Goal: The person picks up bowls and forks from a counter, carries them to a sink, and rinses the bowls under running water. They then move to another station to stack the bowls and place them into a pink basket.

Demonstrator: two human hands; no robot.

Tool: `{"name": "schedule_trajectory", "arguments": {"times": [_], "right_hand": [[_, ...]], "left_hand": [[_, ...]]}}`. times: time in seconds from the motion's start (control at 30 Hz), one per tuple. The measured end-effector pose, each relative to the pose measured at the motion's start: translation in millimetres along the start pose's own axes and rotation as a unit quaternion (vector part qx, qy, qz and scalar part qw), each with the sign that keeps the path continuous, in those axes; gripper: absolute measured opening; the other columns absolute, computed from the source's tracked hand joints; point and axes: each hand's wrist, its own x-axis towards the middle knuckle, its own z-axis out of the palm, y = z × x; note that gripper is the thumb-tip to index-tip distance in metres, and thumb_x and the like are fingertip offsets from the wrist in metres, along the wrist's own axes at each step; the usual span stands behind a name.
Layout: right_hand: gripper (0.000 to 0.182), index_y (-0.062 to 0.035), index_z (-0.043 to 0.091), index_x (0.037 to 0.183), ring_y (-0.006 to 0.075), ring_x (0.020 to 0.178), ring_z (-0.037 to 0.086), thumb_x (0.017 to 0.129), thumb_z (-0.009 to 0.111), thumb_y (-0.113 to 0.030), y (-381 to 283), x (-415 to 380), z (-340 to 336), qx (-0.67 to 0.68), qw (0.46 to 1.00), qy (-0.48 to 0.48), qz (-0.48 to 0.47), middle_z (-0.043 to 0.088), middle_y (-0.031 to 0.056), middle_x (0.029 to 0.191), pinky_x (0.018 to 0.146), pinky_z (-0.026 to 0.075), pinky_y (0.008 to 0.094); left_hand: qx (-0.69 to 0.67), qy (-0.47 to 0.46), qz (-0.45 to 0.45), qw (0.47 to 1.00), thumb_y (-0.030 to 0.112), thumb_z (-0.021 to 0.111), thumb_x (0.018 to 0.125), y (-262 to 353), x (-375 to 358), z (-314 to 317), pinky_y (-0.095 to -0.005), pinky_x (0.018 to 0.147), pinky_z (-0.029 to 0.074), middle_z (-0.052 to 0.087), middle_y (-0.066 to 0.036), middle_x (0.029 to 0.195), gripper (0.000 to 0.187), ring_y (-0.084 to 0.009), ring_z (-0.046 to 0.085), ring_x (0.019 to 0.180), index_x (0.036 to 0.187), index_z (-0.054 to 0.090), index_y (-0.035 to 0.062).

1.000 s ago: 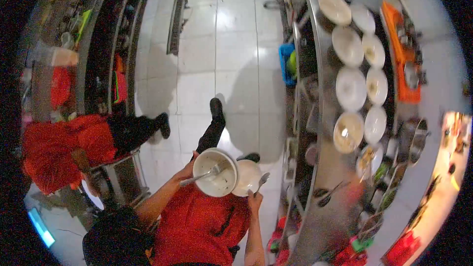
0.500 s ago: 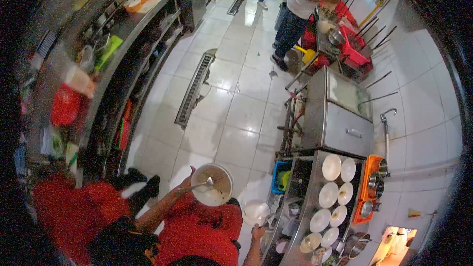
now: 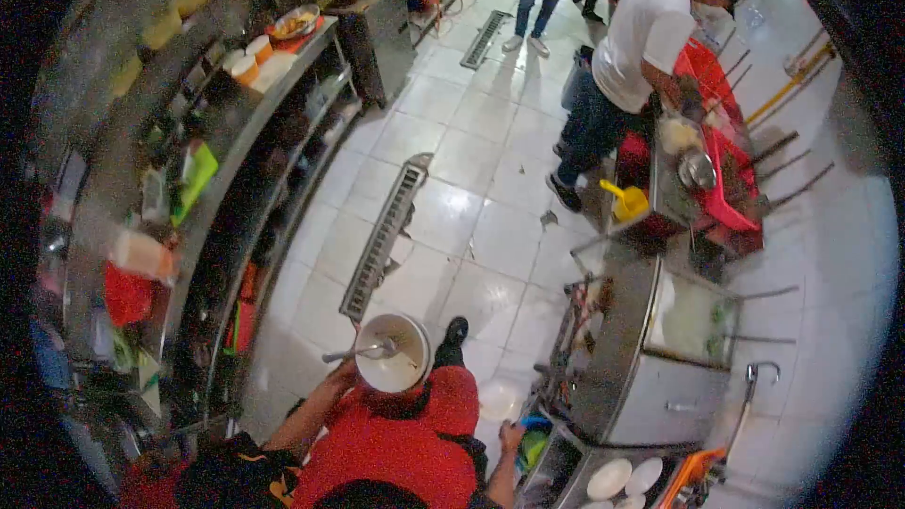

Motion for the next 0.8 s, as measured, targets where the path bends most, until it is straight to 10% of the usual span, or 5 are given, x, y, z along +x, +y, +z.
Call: {"name": "schedule_trajectory", "arguments": {"times": [0.07, 0.13, 0.23, 0.57, 0.8], "right_hand": [[0.045, 0.0128, 0.062, 0.101, 0.0458, 0.088, 0.061, 0.077, 0.065, -0.026, -179.7, 105.6, -47.9, -0.003, 0.994, -0.087, -0.067, 0.065, 0.0285, 0.089, 0.085, 0.048, 0.0477], [0.04, 0.0056, 0.067, 0.095, 0.045, 0.098, 0.062, 0.075, 0.061, -0.029, -243.9, 218.7, -28.2, -0.025, 0.993, -0.082, -0.078, 0.065, 0.0318, 0.092, 0.084, 0.05, 0.0477], [0.031, 0.0086, 0.063, 0.076, 0.0388, 0.061, 0.064, 0.075, 0.06, -0.022, -471.5, 336.0, -60.7, -0.038, 0.974, -0.134, -0.176, 0.06, 0.0277, 0.064, 0.06, 0.047, 0.0481], [0.038, 0.007, 0.059, 0.069, 0.0263, 0.048, 0.056, 0.077, 0.067, -0.029, -743.8, 631.7, 91.8, 0.03, 0.944, -0.183, -0.273, 0.058, 0.0177, 0.055, 0.049, 0.043, 0.0443], [0.023, -0.002, 0.059, 0.069, 0.0103, 0.043, 0.046, 0.084, 0.063, -0.02, -865.6, 692.1, 51.6, 0.206, 0.941, -0.268, 0.032, 0.051, 0.0007, 0.055, 0.04, 0.032, 0.0286]], "left_hand": [[-0.014, 0.014, 0.016, 1.0, 0.074, 0.022, 0.089, 38.5, 29.3, 23.1, -0.0355, 0.103, 0.045, 0.053, -0.015, 0.136, 0.092, -0.0228, 0.054, 0.121, 0.142, 0.042, 0.002], [-0.029, 0.031, 0.035, 0.998, 0.074, 0.022, 0.089, 69.8, 57.3, 38.1, -0.0355, 0.103, 0.045, 0.053, -0.015, 0.136, 0.092, -0.0228, 0.055, 0.121, 0.142, 0.042, 0.002], [-0.06, 0.051, 0.055, 0.995, 0.074, 0.023, 0.089, 119.0, 106.8, 59.9, -0.0356, 0.102, 0.046, 0.053, -0.015, 0.136, 0.092, -0.0229, 0.055, 0.121, 0.142, 0.042, 0.002], [-0.073, 0.046, 0.065, 0.994, 0.074, 0.023, 0.089, 359.1, 391.1, 91.9, -0.0357, 0.101, 0.047, 0.054, -0.016, 0.135, 0.091, -0.0232, 0.057, 0.119, 0.141, 0.042, 0.0021], [-0.074, -0.064, 0.071, 0.993, 0.074, 0.023, 0.091, 599.2, 592.7, 165.9, -0.0367, 0.097, 0.051, 0.057, -0.018, 0.13, 0.09, -0.0244, 0.06, 0.113, 0.14, 0.043, 0.0015]]}}
